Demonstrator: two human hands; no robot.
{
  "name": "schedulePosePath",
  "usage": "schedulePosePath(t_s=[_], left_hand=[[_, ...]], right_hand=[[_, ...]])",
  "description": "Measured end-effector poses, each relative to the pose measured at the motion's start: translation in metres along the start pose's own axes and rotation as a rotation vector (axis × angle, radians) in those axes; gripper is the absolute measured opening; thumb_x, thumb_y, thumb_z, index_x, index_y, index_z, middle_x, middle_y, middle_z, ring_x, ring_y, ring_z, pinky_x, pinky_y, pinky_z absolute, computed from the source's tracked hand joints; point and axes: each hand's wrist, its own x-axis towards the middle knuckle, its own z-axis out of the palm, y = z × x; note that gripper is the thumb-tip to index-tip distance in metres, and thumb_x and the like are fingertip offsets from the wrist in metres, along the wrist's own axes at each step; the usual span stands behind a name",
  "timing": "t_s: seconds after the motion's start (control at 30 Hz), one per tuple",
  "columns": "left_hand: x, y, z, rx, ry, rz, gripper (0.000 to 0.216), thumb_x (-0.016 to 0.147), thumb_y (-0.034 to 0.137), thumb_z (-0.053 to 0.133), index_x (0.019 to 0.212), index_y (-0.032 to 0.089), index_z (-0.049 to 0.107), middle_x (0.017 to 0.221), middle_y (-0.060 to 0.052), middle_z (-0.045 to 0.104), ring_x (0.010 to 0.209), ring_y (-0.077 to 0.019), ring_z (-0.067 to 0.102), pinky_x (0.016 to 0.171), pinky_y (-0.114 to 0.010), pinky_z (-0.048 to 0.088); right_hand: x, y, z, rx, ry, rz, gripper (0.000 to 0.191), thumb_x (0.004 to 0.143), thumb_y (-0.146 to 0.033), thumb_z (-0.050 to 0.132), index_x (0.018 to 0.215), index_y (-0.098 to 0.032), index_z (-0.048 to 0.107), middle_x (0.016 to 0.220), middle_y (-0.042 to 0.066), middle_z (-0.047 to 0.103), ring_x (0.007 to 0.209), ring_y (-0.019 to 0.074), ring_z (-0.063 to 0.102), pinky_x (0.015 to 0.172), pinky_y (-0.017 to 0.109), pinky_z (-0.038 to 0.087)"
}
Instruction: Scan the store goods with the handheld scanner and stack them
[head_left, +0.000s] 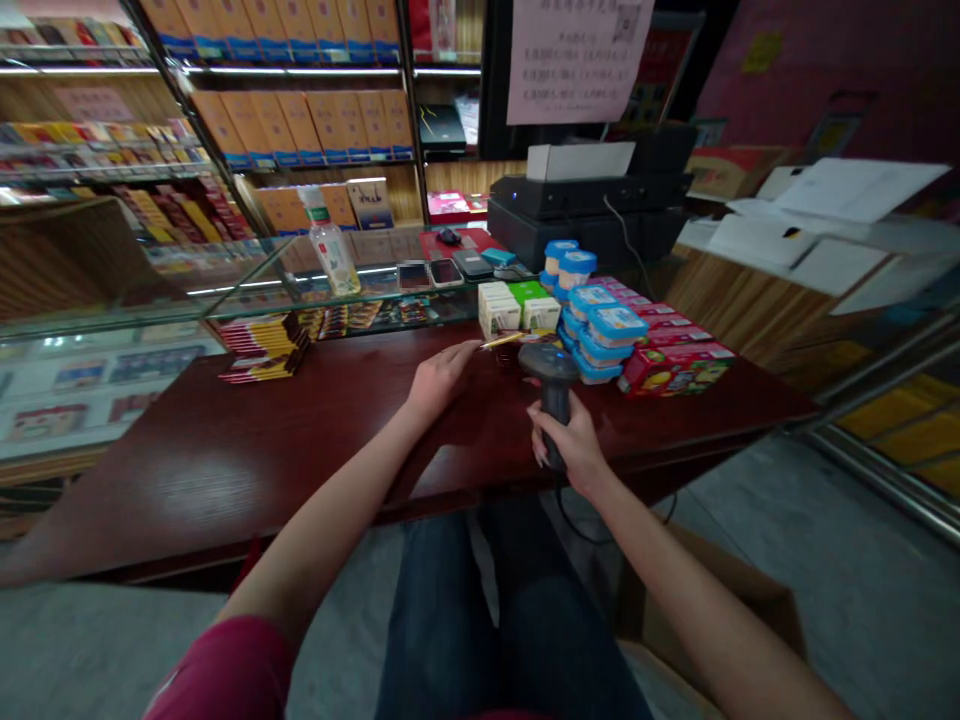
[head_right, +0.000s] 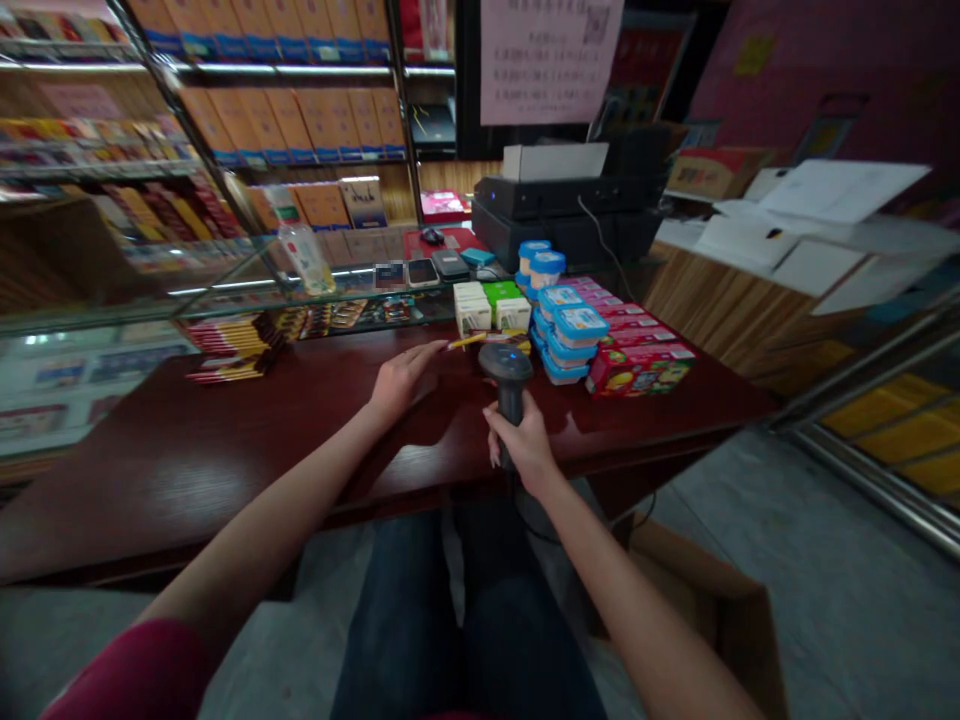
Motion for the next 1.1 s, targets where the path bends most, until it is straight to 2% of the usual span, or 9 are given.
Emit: schedulePosePath(t_s=[0.07, 0.2, 0.3, 0.37, 0.5, 0.67, 0.83, 0.97, 1.1], left_hand=[[-0.024, -0.034, -0.031, -0.044, 0.058, -0.148, 0.039, 0.097, 0.017, 0.057, 0.133, 0.021, 0.072, 0.131, -0.009, 0.075, 0.119, -0.0243, 0.073, 0.108, -0.036, 0.055], [-0.058, -0.093, -0.084, -0.225, 0.205, -0.582, 0.022, 0.094, 0.024, 0.065, 0.106, 0.018, 0.083, 0.105, -0.008, 0.082, 0.100, -0.0257, 0.078, 0.097, -0.040, 0.061], [-0.077, -0.115, -0.102, -0.533, 0.307, -0.866, 0.025, 0.087, 0.031, 0.076, 0.103, 0.013, 0.082, 0.100, -0.010, 0.082, 0.087, -0.0229, 0.079, 0.088, -0.041, 0.065], [-0.086, -0.122, -0.105, -0.703, 0.394, -0.935, 0.031, 0.085, 0.033, 0.080, 0.108, 0.011, 0.080, 0.104, -0.011, 0.081, 0.088, -0.0200, 0.078, 0.090, -0.040, 0.065], [-0.090, -0.129, -0.101, -0.804, 0.463, -0.944, 0.032, 0.086, 0.032, 0.082, 0.111, 0.013, 0.079, 0.109, -0.010, 0.080, 0.095, -0.0196, 0.077, 0.097, -0.041, 0.064], [-0.088, -0.133, -0.099, -0.811, 0.436, -0.957, 0.033, 0.083, 0.030, 0.085, 0.111, 0.013, 0.079, 0.107, -0.010, 0.081, 0.093, -0.0222, 0.078, 0.094, -0.043, 0.064], [-0.090, -0.127, -0.097, -0.784, 0.441, -0.938, 0.035, 0.087, 0.028, 0.079, 0.117, 0.012, 0.078, 0.108, -0.011, 0.081, 0.095, -0.0221, 0.078, 0.094, -0.041, 0.064], [-0.094, -0.123, -0.110, -0.418, 0.560, -0.814, 0.028, 0.093, 0.025, 0.070, 0.118, 0.018, 0.078, 0.118, -0.007, 0.080, 0.112, -0.0240, 0.075, 0.102, -0.038, 0.060], [-0.112, -0.132, -0.151, 0.096, 0.683, -0.610, 0.026, 0.100, 0.023, 0.060, 0.120, 0.024, 0.078, 0.123, -0.003, 0.078, 0.119, -0.0210, 0.072, 0.109, -0.033, 0.054]], right_hand=[[0.014, 0.005, 0.024, 0.005, -0.124, 0.032, 0.054, 0.072, -0.042, 0.082, 0.116, -0.025, 0.056, 0.071, -0.010, 0.060, 0.034, 0.0060, 0.046, 0.032, 0.021, 0.039], [0.044, 0.015, 0.085, -0.031, -0.518, 0.153, 0.046, 0.075, -0.039, 0.081, 0.111, -0.021, 0.058, 0.052, -0.012, 0.054, 0.033, 0.0091, 0.044, 0.032, 0.021, 0.037], [0.064, 0.024, 0.128, -0.080, -0.681, 0.181, 0.041, 0.077, -0.036, 0.080, 0.109, -0.020, 0.059, 0.050, -0.010, 0.056, 0.033, 0.0098, 0.045, 0.032, 0.020, 0.037], [0.073, 0.031, 0.147, -0.116, -0.704, 0.144, 0.037, 0.079, -0.035, 0.079, 0.107, -0.020, 0.060, 0.048, -0.009, 0.056, 0.033, 0.0101, 0.046, 0.032, 0.019, 0.036], [0.082, 0.043, 0.162, -0.111, -0.708, 0.121, 0.039, 0.081, -0.037, 0.077, 0.111, -0.020, 0.061, 0.046, -0.009, 0.055, 0.031, 0.0114, 0.045, 0.031, 0.021, 0.034], [0.082, 0.045, 0.160, -0.112, -0.655, 0.117, 0.031, 0.076, -0.036, 0.083, 0.091, -0.024, 0.058, 0.045, -0.009, 0.052, 0.029, 0.0106, 0.043, 0.030, 0.022, 0.034], [0.079, 0.039, 0.163, -0.118, -0.621, 0.120, 0.031, 0.075, -0.034, 0.083, 0.097, -0.023, 0.063, 0.048, -0.008, 0.053, 0.030, 0.0107, 0.045, 0.029, 0.023, 0.036], [0.077, 0.041, 0.162, -0.110, -0.615, 0.133, 0.038, 0.071, -0.038, 0.085, 0.097, -0.023, 0.063, 0.049, -0.008, 0.054, 0.030, 0.0106, 0.045, 0.029, 0.024, 0.036], [0.076, 0.045, 0.157, -0.056, -0.604, 0.202, 0.050, 0.073, -0.047, 0.084, 0.110, -0.022, 0.061, 0.043, -0.010, 0.049, 0.028, 0.0114, 0.040, 0.030, 0.024, 0.033]])
